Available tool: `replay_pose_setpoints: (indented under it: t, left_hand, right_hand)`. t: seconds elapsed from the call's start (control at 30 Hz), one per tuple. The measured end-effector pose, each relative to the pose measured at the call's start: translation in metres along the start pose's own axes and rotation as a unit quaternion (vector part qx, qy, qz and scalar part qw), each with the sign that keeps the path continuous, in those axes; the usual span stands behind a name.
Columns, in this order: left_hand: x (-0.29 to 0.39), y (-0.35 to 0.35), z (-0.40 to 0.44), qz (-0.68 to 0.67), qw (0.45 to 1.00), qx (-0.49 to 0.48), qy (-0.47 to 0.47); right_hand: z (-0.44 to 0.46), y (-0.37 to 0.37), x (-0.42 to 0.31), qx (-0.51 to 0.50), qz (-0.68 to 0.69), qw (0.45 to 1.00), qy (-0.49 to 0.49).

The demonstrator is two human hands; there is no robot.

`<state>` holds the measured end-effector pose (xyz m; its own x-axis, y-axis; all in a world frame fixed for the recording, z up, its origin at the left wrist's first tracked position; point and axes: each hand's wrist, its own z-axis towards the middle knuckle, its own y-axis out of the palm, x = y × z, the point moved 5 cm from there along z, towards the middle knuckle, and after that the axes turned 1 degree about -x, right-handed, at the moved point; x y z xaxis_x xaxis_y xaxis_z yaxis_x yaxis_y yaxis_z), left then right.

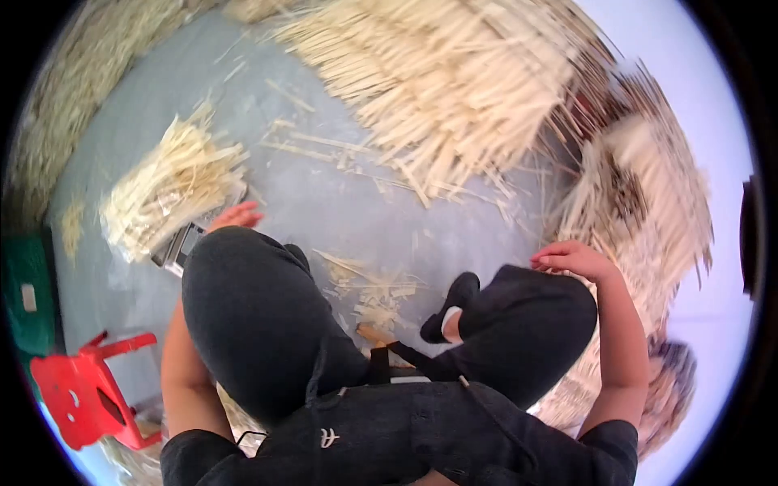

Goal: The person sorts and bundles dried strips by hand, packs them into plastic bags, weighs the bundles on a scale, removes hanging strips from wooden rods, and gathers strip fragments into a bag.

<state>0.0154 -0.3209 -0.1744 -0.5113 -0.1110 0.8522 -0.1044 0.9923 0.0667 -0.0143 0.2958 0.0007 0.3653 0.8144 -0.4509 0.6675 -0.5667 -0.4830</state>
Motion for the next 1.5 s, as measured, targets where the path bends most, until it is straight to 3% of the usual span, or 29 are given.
replay_pose_setpoints:
  t: [0.07, 0.1, 0.17, 0.23, 0.3, 0.43, 0.53, 0.6, 0.7, 0.77, 0.9, 0.97, 1.0, 1.07, 1.2, 1.3, 1.4, 1.47, 1.5]
  left_hand:
    - [0.059, 0.019, -0.031, -0.073, 0.996, -0.043, 0.02]
    - [0.083, 0.03, -0.047, -0.061, 0.996, -0.056, 0.027]
    - [0.125, 0.049, -0.087, -0.002, 0.997, -0.033, 0.062]
    - [0.156, 0.074, -0.115, 0.096, 0.99, -0.046, 0.094]
    - [0.181, 0.117, -0.142, 0.278, 0.943, -0.099, 0.154]
    - [0.201, 0.204, -0.16, 0.35, 0.904, -0.16, 0.187]
    - [0.208, 0.281, -0.152, 0.363, 0.888, -0.231, 0.161]
    - [0.198, 0.337, -0.139, 0.397, 0.846, -0.3, 0.189]
    - [0.189, 0.423, -0.127, 0.399, 0.821, -0.363, 0.186]
    - [0.184, 0.482, -0.126, 0.38, 0.818, -0.387, 0.191]
    - [0.163, 0.596, -0.149, 0.347, 0.798, -0.454, 0.19]
    - [0.147, 0.643, -0.17, 0.35, 0.764, -0.51, 0.184]
    - [0.139, 0.663, -0.178, 0.35, 0.762, -0.512, 0.186]
    - [0.115, 0.696, -0.195, 0.365, 0.71, -0.577, 0.173]
    - [0.089, 0.735, -0.198, 0.382, 0.678, -0.6, 0.183]
    - [0.073, 0.748, -0.187, 0.381, 0.689, -0.595, 0.16]
    - [0.052, 0.75, -0.175, 0.382, 0.708, -0.578, 0.136]
    - [0.04, 0.75, -0.171, 0.411, 0.677, -0.598, 0.126]
    - [0.04, 0.752, -0.176, 0.418, 0.681, -0.592, 0.106]
  right_hand:
    - [-0.021, 0.02, 0.011, -0.062, 0.157, 0.982, -0.085]
    - [-0.032, 0.023, 0.01, -0.033, 0.253, 0.966, -0.046]
    - [-0.032, 0.016, 0.021, -0.05, 0.182, 0.965, -0.181]
    - [-0.036, 0.018, 0.031, -0.046, 0.213, 0.965, -0.148]
    - [-0.033, 0.015, 0.037, -0.028, 0.129, 0.968, -0.211]
    - [-0.045, 0.011, 0.031, 0.054, 0.135, 0.967, -0.208]
    - [-0.039, 0.012, 0.049, 0.083, 0.278, 0.927, -0.239]
    - [-0.052, 0.015, 0.071, 0.165, 0.469, 0.818, -0.289]
    - [-0.041, 0.041, 0.155, 0.292, 0.516, 0.779, -0.204]
    - [-0.04, 0.079, 0.225, 0.32, 0.629, 0.699, -0.118]
    - [-0.083, 0.141, 0.345, 0.473, 0.711, 0.52, -0.011]
    - [-0.096, 0.173, 0.386, 0.51, 0.723, 0.465, 0.011]
    - [-0.099, 0.176, 0.398, 0.513, 0.723, 0.463, 0.009]
    - [-0.097, 0.176, 0.417, 0.522, 0.748, 0.411, 0.024]
    - [-0.084, 0.081, 0.399, 0.523, 0.73, 0.428, -0.103]
    - [-0.074, 0.037, 0.389, 0.527, 0.707, 0.459, -0.109]
    - [-0.076, 0.085, 0.421, 0.607, 0.629, 0.485, -0.02]
    - [-0.065, 0.151, 0.451, 0.632, 0.667, 0.388, 0.075]
    - [-0.067, 0.155, 0.456, 0.632, 0.666, 0.389, 0.073]
